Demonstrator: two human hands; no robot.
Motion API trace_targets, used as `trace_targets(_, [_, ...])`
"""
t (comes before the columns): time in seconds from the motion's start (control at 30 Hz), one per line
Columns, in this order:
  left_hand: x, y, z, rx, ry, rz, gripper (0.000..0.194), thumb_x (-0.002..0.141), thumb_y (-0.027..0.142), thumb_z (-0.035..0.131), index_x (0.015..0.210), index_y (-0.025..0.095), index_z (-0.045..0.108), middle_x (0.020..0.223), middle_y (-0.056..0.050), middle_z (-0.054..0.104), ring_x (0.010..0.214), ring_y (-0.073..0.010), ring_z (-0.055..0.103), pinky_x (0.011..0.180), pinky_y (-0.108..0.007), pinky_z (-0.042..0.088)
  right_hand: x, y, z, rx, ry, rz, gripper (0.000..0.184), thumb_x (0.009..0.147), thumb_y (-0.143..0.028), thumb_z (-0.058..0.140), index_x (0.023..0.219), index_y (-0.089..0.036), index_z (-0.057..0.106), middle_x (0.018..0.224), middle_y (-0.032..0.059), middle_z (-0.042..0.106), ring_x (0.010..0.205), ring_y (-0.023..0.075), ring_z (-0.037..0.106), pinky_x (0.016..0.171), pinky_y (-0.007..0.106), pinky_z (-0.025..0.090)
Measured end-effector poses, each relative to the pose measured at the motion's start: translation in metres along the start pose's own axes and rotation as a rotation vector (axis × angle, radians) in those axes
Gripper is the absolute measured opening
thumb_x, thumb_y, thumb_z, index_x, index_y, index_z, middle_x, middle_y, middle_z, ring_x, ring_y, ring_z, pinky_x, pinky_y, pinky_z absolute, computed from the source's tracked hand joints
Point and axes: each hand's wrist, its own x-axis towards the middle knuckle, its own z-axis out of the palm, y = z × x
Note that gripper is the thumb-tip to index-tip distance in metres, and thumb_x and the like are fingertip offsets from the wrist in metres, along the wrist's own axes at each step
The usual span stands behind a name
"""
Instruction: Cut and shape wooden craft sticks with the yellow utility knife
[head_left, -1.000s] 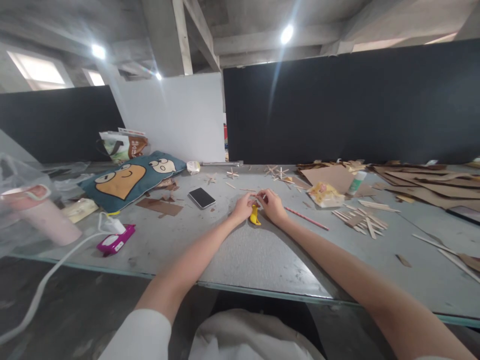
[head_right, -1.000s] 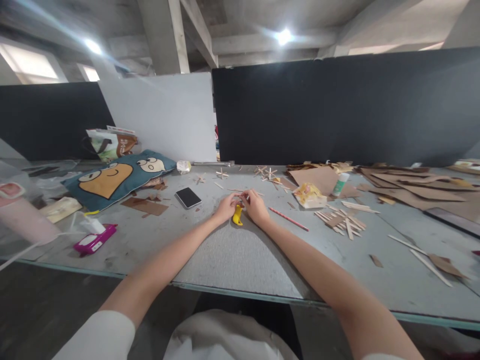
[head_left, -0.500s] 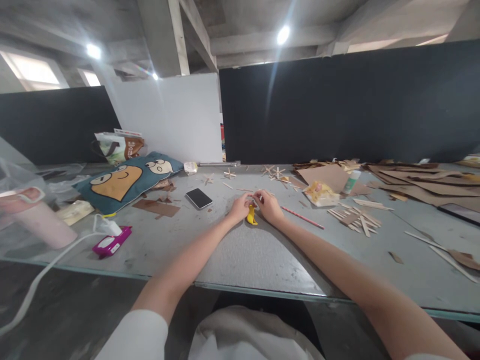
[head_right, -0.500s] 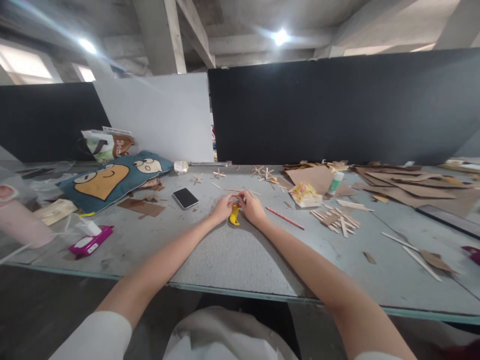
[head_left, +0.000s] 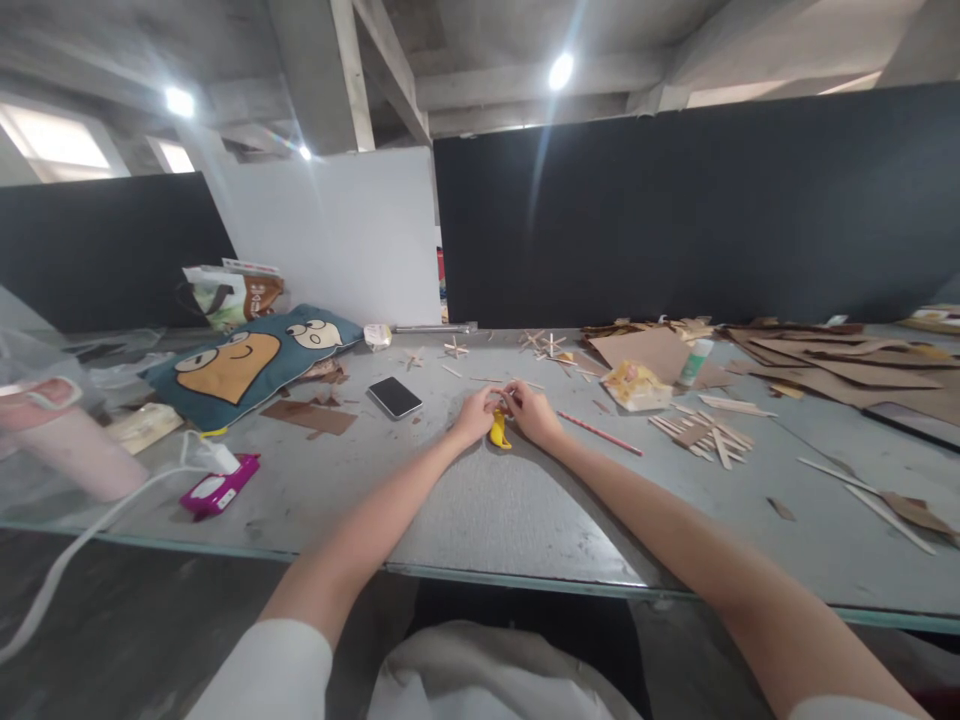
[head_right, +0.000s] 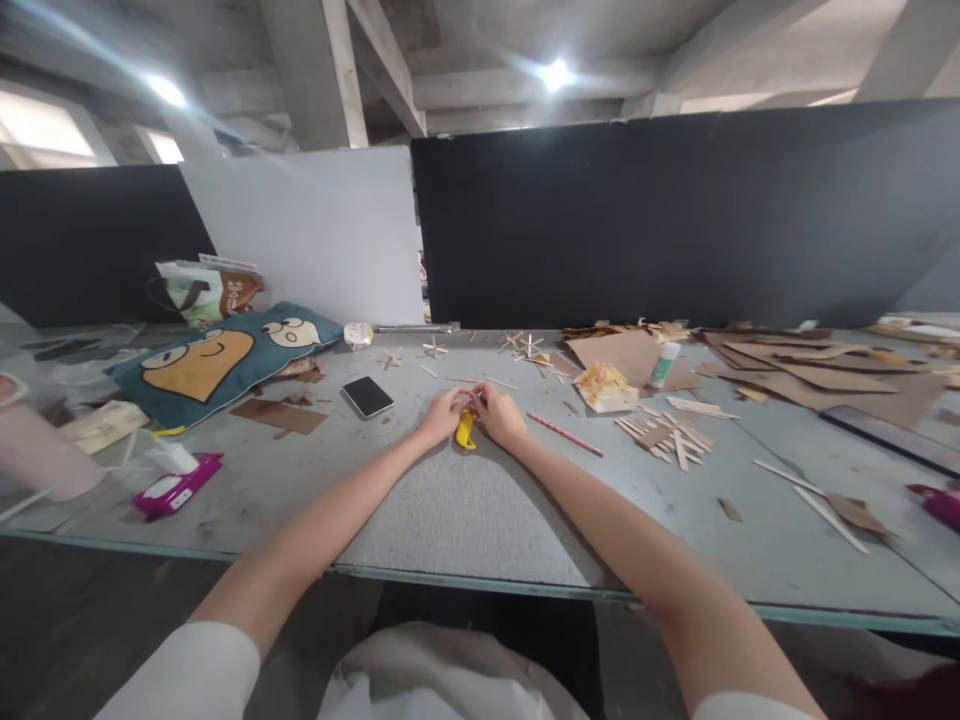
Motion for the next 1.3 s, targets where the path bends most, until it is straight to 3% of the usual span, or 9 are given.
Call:
trace_targets(0.33, [-0.0018,0.0036,-0.0017,-0.034,0.022,-0.021,0.036,0.087,0.003,0.057,0.118,0.019,0.068,0.08,-0.003,0.08,0.086,-0.0205,0.078,0.08,-0.028,0.058,0.0017,-0.0034,-0.0017,-0.042,-0.035,0.0,0.015,0.104,-0.027,0.051,0.111,-0.019,0.063,0.079,0.0044,0.078,0.071,0.0192,0.073,0.067,0.024,0.045])
trace_targets(0.63, [-0.0023,0.0024,-0.0014,-0.062,0.047,-0.022,0.029,0.087,0.006,0.062,0.113,0.019,0.069,0.075,-0.002,0.078,0.079,-0.0192,0.077,0.074,-0.027,0.057,0.0012,-0.0029,-0.0025,-0.086,-0.064,0.008,0.018,0.106,-0.027,0.049,0.113,-0.019,0.062,0.082,0.0061,0.08,0.075,0.0205,0.075,0.067,0.025,0.045])
trace_targets(1.3, [0.0006,-0.0045,0.0033,-0.089,0.067,-0.032,0.029,0.084,0.003,0.058,0.104,0.02,0.071,0.073,0.0,0.076,0.078,-0.0189,0.075,0.079,-0.029,0.057,-0.0022,-0.0097,-0.0046,-0.233,-0.124,0.0,0.021,0.109,-0.027,0.043,0.12,-0.019,0.058,0.089,0.009,0.082,0.079,0.0228,0.077,0.065,0.025,0.044])
